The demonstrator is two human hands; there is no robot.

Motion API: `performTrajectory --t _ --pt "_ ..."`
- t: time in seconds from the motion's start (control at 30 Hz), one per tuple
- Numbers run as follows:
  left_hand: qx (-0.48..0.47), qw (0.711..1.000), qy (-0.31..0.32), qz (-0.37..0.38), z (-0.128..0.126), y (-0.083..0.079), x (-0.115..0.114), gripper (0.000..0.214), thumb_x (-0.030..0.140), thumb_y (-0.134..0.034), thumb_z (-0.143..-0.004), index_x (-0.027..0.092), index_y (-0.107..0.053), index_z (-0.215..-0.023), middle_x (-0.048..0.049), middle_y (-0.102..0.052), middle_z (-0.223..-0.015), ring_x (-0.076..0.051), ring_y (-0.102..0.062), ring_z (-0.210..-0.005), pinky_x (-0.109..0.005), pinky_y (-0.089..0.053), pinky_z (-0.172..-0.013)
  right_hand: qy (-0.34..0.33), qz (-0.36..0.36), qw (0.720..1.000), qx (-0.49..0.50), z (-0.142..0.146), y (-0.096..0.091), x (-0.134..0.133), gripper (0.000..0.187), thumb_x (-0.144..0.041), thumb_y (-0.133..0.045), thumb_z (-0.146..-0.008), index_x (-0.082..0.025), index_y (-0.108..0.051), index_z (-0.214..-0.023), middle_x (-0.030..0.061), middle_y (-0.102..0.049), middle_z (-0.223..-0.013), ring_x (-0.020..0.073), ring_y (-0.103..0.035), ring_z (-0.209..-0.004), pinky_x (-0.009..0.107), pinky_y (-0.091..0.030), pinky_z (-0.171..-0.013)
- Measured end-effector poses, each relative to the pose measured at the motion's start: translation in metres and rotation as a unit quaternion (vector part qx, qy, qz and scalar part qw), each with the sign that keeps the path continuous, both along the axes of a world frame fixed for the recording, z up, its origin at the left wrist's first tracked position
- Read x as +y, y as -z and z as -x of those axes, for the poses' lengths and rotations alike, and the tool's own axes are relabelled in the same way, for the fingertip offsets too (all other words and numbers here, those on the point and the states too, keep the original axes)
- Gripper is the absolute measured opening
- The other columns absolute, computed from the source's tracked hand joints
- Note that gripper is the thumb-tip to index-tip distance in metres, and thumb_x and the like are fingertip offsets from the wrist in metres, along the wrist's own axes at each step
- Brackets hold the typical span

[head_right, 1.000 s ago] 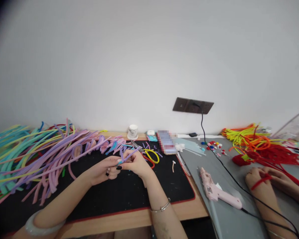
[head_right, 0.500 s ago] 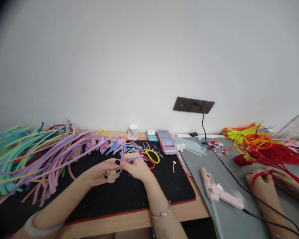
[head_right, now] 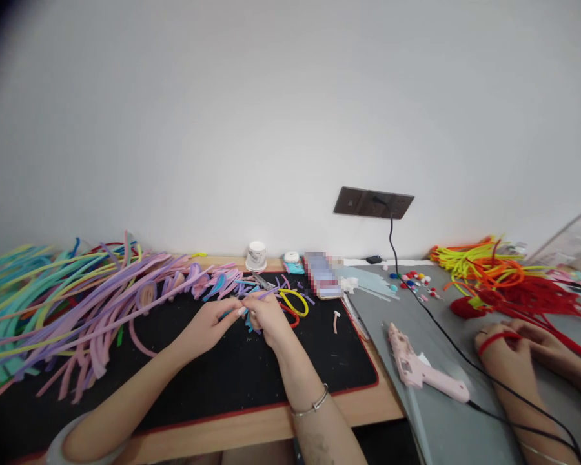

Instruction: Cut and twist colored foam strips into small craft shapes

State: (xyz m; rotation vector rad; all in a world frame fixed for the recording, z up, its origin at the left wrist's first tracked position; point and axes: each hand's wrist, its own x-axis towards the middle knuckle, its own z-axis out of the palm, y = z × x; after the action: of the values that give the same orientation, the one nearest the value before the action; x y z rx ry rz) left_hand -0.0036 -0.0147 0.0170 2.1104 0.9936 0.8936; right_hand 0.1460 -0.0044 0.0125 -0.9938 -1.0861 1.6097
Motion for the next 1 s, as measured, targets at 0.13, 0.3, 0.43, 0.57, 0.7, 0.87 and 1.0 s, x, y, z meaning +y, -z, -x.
performTrajectory --t 0.13,0.3,0.43,0.57,0.7,0.87,1.0 --pt "0.034 0.998 -0.021 -0.043 0.000 0.004 0.002 0.027 0.028 -0.040 -0.090 0.017 -0.058 -0.073 -0.0007 -0.058 -0.070 -0.015 -0.052 -0.067 -0.026 -0.037 -0.067 0.018 -0.008 0.999 -0.029 0.000 0.003 0.001 0.030 -0.031 -0.063 -0.065 -0.020 -0.038 -0.052 -0.0118 -0.025 -0.034 0.0026 -0.017 -0.029 0.019 -0.010 -0.032" --pt "-0.049 0.998 -0.027 -0.037 0.002 0.006 0.009 0.021 0.028 -0.049 -0.085 0.017 -0.066 -0.078 -0.0051 -0.065 -0.085 -0.018 -0.057 -0.084 -0.029 -0.041 -0.081 0.020 -0.047 0.998 -0.035 -0.004 0.000 0.003 0.039 -0.044 -0.060 -0.074 -0.020 -0.036 -0.054 -0.0112 -0.024 -0.038 0.0024 -0.015 -0.031 0.019 -0.009 -0.035" --pt "-0.067 0.997 0.012 0.034 0.004 0.006 0.009 0.024 0.033 -0.050 -0.085 0.018 -0.069 -0.082 -0.0052 -0.065 -0.085 -0.018 -0.057 -0.082 -0.029 -0.043 -0.079 0.011 -0.074 0.995 -0.065 -0.008 -0.003 0.004 0.037 -0.039 -0.059 -0.075 -0.019 -0.037 -0.052 -0.0103 -0.025 -0.038 0.0030 -0.017 -0.033 0.020 -0.010 -0.036" --pt "-0.104 0.984 0.037 0.139 0.001 0.006 0.005 0.023 0.037 -0.057 -0.080 0.017 -0.067 -0.082 -0.0038 -0.064 -0.081 -0.016 -0.056 -0.077 -0.027 -0.044 -0.072 0.005 -0.114 0.989 -0.098 -0.009 0.001 0.006 0.038 -0.041 -0.059 -0.076 -0.018 -0.040 -0.053 -0.0084 -0.031 -0.040 0.0037 -0.020 -0.035 0.020 -0.014 -0.037" --pt "-0.159 0.965 0.015 0.209 -0.002 0.008 0.005 0.023 0.039 -0.063 -0.074 0.016 -0.063 -0.074 -0.0004 -0.058 -0.070 -0.014 -0.053 -0.066 -0.025 -0.045 -0.063 0.009 -0.140 0.984 -0.114 -0.010 0.005 0.009 0.037 -0.047 -0.058 -0.076 -0.018 -0.042 -0.058 -0.0073 -0.036 -0.045 0.0048 -0.026 -0.038 0.019 -0.020 -0.039" --pt "-0.259 0.926 -0.147 0.230 -0.001 0.008 0.010 0.029 0.042 -0.070 -0.065 0.016 -0.059 -0.067 0.0030 -0.052 -0.062 -0.012 -0.052 -0.059 -0.025 -0.047 -0.059 0.017 -0.170 0.971 -0.167 -0.008 -0.001 0.005 0.021 -0.031 -0.067 -0.069 -0.017 -0.053 -0.075 -0.0050 -0.048 -0.059 0.0068 -0.039 -0.047 0.019 -0.031 -0.045" --pt "-0.304 0.905 -0.185 0.236 0.001 0.008 0.010 0.029 0.040 -0.073 -0.061 0.015 -0.057 -0.063 0.0030 -0.054 -0.061 -0.011 -0.052 -0.057 -0.025 -0.047 -0.057 -0.007 -0.216 0.950 -0.226 -0.004 0.001 0.001 0.011 -0.015 -0.059 -0.067 -0.016 -0.058 -0.078 -0.0023 -0.055 -0.067 0.0085 -0.047 -0.057 0.020 -0.038 -0.054"
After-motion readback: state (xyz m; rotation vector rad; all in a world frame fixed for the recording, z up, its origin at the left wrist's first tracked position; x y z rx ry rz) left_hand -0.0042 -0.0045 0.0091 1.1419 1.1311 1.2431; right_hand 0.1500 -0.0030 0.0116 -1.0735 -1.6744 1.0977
